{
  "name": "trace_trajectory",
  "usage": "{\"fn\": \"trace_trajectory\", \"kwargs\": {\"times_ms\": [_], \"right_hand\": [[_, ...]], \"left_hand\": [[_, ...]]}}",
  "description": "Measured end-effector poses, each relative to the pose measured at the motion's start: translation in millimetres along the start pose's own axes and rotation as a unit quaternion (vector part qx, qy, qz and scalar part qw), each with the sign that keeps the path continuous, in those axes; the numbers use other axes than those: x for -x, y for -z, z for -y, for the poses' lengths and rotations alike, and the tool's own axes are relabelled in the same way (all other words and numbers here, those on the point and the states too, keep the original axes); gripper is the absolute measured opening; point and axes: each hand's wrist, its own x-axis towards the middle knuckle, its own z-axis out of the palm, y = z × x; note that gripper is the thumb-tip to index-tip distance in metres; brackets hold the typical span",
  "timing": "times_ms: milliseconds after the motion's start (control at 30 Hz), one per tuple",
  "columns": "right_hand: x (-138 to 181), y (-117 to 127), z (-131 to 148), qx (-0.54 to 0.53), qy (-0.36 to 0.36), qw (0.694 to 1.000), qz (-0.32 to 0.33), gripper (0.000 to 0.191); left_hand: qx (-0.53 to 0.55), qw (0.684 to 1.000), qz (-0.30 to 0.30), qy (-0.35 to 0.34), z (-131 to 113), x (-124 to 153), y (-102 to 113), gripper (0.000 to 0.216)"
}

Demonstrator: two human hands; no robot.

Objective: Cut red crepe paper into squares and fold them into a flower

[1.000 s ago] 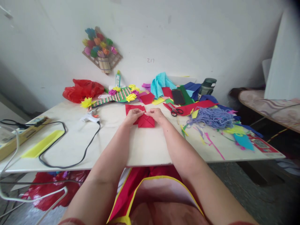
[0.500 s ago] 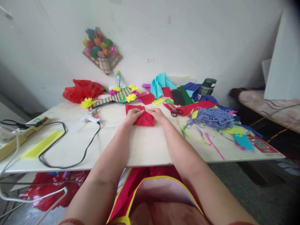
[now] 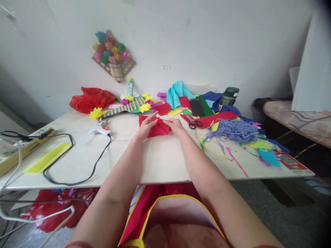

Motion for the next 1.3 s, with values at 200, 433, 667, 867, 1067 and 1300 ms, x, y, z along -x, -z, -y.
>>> {"fn": "trace_trajectory", "kwargs": {"times_ms": [200, 433, 667, 867, 1067, 1300], "right_hand": [[-3.8, -0.5, -2.9, -0.038, 0.005, 0.998, -0.04, 0.03], [-5.7, 0.2, -4.3, -0.055, 0.005, 0.997, -0.056, 0.03], [-5.5, -1.6, -2.8, -0.07, 0.006, 0.996, -0.053, 0.03], [-4.6, -3.0, -3.1, -0.049, 0.009, 0.997, -0.054, 0.032], [0.7, -0.9, 3.7, -0.049, -0.006, 0.999, -0.02, 0.037], [2.3, 2.4, 6.8, -0.022, -0.038, 0.999, 0.03, 0.024]], "left_hand": [[0.108, 0.992, 0.055, 0.015, -1.8, -1.6, 2.0, 0.066], [0.121, 0.989, 0.082, 0.028, -3.0, 2.0, 5.1, 0.071], [0.023, 0.997, 0.07, 0.004, 6.6, -2.0, 4.8, 0.054], [-0.026, 0.999, 0.016, -0.015, 8.5, -3.7, 4.4, 0.049], [-0.025, 1.0, 0.005, 0.012, 4.1, -3.0, 5.5, 0.049], [-0.022, 0.999, 0.019, 0.039, -0.2, -1.5, 7.2, 0.05]]}}
